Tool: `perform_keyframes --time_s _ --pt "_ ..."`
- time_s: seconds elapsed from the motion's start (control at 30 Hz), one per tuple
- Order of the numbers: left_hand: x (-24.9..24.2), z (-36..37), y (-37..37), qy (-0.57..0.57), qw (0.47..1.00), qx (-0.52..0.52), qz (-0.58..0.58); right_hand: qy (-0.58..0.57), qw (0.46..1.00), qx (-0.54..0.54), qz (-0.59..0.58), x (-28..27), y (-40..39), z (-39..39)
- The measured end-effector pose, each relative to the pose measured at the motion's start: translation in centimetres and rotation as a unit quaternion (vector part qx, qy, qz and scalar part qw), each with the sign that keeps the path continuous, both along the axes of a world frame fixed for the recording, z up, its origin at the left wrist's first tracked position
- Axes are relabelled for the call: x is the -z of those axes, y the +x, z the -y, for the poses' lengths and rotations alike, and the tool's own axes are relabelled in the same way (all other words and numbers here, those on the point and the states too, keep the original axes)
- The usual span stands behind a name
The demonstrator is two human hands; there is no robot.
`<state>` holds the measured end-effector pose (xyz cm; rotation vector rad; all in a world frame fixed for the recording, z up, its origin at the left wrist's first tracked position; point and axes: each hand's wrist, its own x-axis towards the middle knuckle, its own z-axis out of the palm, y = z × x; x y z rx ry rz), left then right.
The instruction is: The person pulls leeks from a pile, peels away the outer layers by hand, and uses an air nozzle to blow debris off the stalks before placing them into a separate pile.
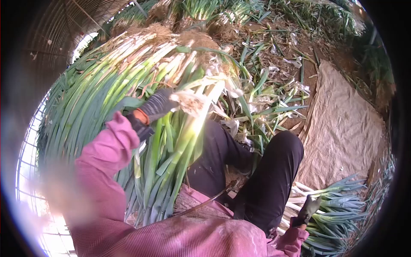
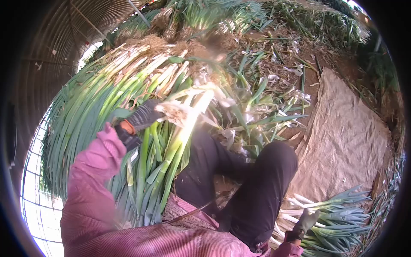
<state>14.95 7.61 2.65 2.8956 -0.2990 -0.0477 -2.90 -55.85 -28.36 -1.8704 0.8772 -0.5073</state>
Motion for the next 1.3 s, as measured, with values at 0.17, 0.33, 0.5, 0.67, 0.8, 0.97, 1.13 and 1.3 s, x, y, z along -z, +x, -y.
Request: perform_keyframes --time_s 0.17,0.33,0.5,0.67,0.8,0.97,1.13,1.3 --pt "-7.4 -1.5 2.4 -0.221 0.975 0.032 -0.008 -0.044 0.935 -0.343 0.081 -21.6 10.9 -12.9" --pt "-13.1 -4.2 10.3 -0.179 0.982 0.0 0.064 -0.338 0.608 -0.683 0.221 -30.3 16.9 -30.2" --pt "-13.0 -6.8 14.6 -0.258 0.935 -0.088 0.225 -0.705 0.412 -0.426 0.391 -19.0 22.6 -40.7" --pt "-10.7 -3.1 14.0 -0.4 0.882 -0.106 0.224 -0.68 0.431 -0.431 0.408 -19.0 24.3 -43.4" --pt "-8.5 4.7 7.8 -0.536 0.829 -0.149 0.053 -0.356 0.47 -0.78 0.212 -21.6 24.4 -43.4" --pt "-4.0 7.8 3.4 -0.447 0.887 -0.114 -0.032 -0.4 0.479 -0.701 0.345 -22.0 23.7 -42.7" --pt "-11.9 4.2 10.9 0.066 0.969 0.03 0.237 -0.429 0.497 -0.592 0.468 -21.4 23.4 -40.2" --pt "-20.8 2.9 24.6 0.438 0.883 0.03 0.165 -0.407 0.492 -0.602 0.48 -19.9 24.3 -40.1"
